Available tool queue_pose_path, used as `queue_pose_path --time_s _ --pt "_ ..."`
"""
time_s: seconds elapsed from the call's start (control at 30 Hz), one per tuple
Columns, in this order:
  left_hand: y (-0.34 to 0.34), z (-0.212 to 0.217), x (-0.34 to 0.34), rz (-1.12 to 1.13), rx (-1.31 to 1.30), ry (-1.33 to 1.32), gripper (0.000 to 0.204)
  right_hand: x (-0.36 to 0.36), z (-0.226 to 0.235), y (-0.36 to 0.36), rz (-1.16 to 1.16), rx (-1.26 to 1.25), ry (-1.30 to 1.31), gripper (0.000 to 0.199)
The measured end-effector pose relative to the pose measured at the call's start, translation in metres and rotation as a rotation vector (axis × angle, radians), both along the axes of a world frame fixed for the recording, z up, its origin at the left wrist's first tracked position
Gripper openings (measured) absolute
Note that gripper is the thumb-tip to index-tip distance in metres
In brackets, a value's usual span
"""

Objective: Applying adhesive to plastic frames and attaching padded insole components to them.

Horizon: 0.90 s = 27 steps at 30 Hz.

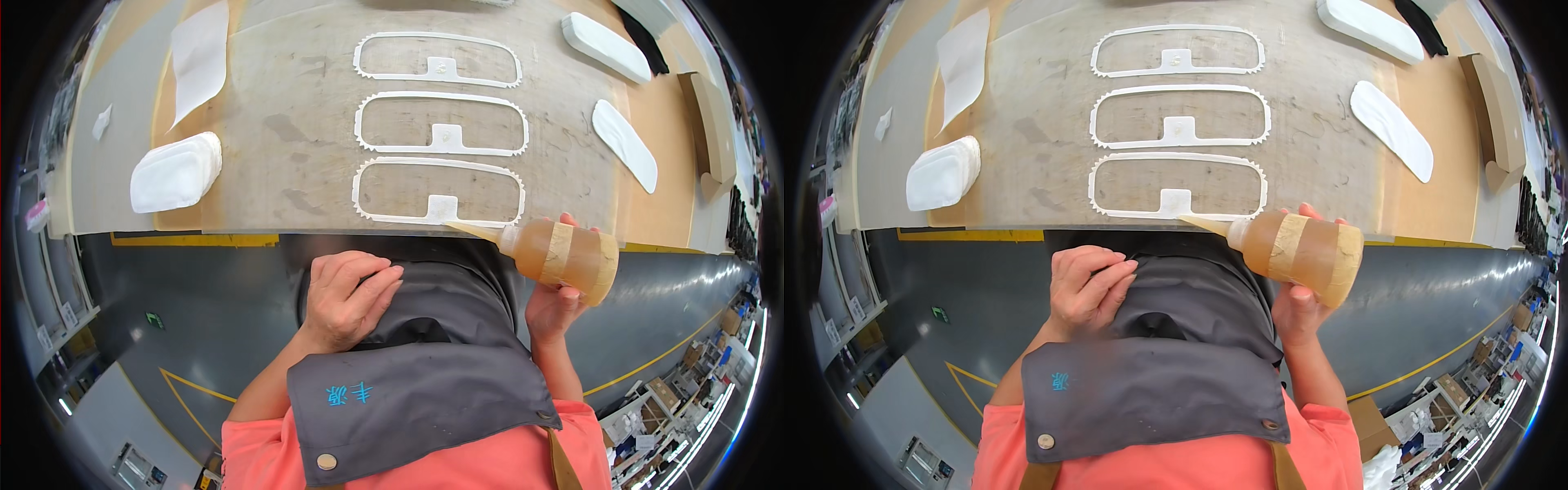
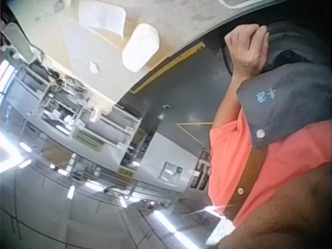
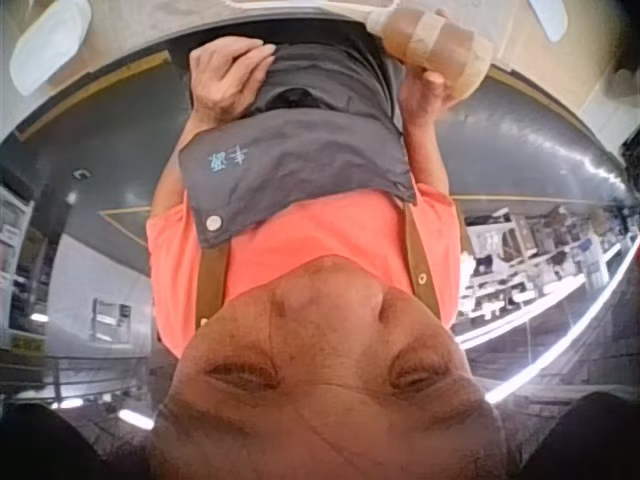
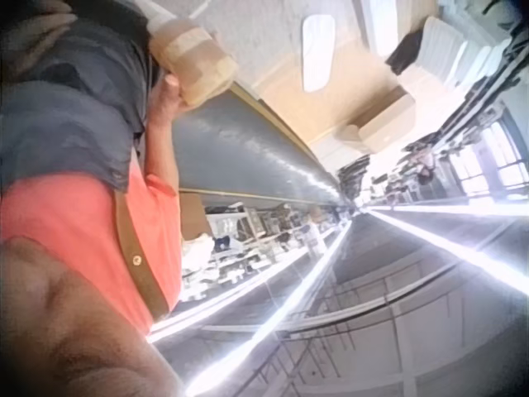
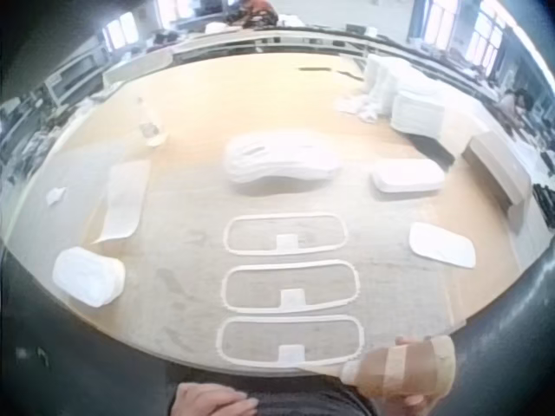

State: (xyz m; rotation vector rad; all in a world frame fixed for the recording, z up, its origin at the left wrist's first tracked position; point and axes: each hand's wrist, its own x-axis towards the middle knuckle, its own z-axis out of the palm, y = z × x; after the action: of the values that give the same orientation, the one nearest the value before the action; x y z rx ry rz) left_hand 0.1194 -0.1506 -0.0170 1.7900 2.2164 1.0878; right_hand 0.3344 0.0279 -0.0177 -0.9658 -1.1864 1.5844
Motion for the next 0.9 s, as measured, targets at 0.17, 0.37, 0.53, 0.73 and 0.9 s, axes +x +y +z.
queue_pose_path --time_s 0.17,0.37,0.53,0.73,0.9 --pt "0.000 0.002 -0.002 0.015 0.018 -0.012 0.022 -0.014 -0.002 -0.004 0.069 0.011 0.015 0.103" --pt "0.001 0.002 -0.009 0.032 0.047 0.002 0.030 -0.048 0.037 0.028 0.159 -0.642 0.534 0.076" --pt "0.007 0.005 -0.016 0.057 0.075 -0.020 0.031 -0.048 0.021 0.053 0.033 -0.008 0.042 0.092" --pt "0.011 0.000 -0.016 0.031 0.068 -0.038 0.031 -0.047 -0.004 0.055 0.043 0.182 -0.047 0.103" --pt "0.013 0.000 -0.018 0.026 0.049 -0.057 0.032 -0.053 -0.007 0.051 0.055 0.172 -0.036 0.106"
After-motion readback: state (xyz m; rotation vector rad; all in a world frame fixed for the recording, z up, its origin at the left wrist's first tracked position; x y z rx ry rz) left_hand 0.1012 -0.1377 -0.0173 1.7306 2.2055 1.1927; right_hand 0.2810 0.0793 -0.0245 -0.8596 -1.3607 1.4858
